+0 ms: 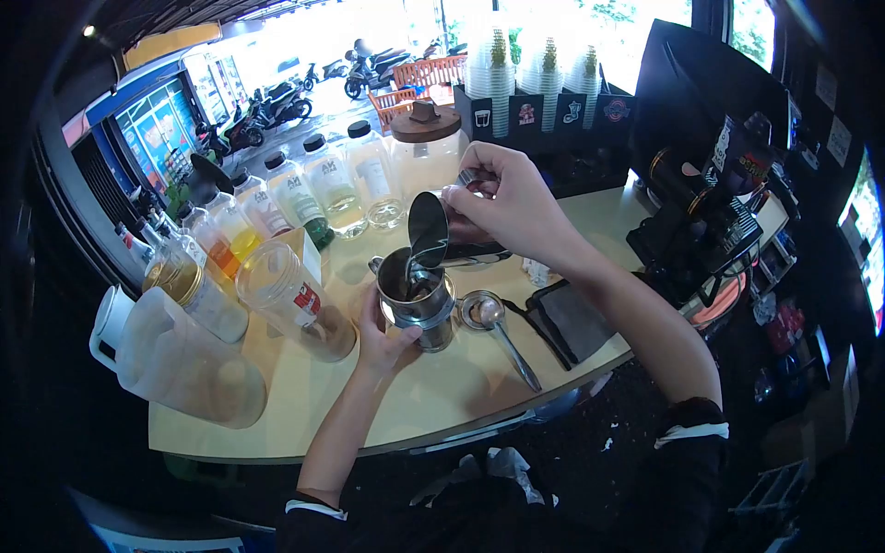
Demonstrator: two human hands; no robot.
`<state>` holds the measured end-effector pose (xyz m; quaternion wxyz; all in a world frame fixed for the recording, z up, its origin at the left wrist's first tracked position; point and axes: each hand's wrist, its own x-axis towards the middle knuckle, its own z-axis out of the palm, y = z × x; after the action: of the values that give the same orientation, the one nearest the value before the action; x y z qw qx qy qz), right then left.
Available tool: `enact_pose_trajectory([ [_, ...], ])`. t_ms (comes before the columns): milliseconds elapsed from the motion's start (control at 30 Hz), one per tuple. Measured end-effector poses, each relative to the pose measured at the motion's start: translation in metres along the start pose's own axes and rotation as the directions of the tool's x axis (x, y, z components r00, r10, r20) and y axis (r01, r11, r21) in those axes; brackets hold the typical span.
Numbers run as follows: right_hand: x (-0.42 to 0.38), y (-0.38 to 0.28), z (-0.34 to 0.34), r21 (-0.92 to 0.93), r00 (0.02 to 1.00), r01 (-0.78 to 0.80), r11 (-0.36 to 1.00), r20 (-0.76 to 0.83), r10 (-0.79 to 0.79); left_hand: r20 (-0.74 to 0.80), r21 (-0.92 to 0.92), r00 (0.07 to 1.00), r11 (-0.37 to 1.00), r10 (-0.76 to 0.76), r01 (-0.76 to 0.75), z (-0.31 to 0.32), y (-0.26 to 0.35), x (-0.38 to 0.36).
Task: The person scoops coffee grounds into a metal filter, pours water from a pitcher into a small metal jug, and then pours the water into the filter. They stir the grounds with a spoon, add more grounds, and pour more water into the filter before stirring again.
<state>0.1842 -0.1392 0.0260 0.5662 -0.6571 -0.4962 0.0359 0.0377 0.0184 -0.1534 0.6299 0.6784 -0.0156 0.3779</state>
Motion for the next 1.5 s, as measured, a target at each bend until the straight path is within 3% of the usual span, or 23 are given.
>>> enact_pose_trajectory([
  [733,0.009,-0.010,-0.009,-0.043,0.999,0.024,0.999,-0.038,-0.025,-0.001,-0.013,1.000,1.000,-0.003,0.003,-0.001,-0.003,0.000],
  [1033,0.013,-0.008,-0.004,0.060,0.999,0.022,0.998,-0.043,-0.019,0.002,-0.020,1.000,1.000,-0.011,0.011,0.000,-0.003,-0.001],
  [1200,0.016,-0.006,-0.008,-0.042,0.998,0.046,0.998,-0.041,-0.048,0.014,-0.028,0.999,0.999,-0.029,0.029,-0.001,-0.002,0.000],
  [1500,0.015,-0.012,-0.008,-0.059,0.998,0.041,0.997,-0.037,-0.044,0.008,-0.034,1.000,0.999,-0.026,0.026,0.000,-0.003,0.000],
])
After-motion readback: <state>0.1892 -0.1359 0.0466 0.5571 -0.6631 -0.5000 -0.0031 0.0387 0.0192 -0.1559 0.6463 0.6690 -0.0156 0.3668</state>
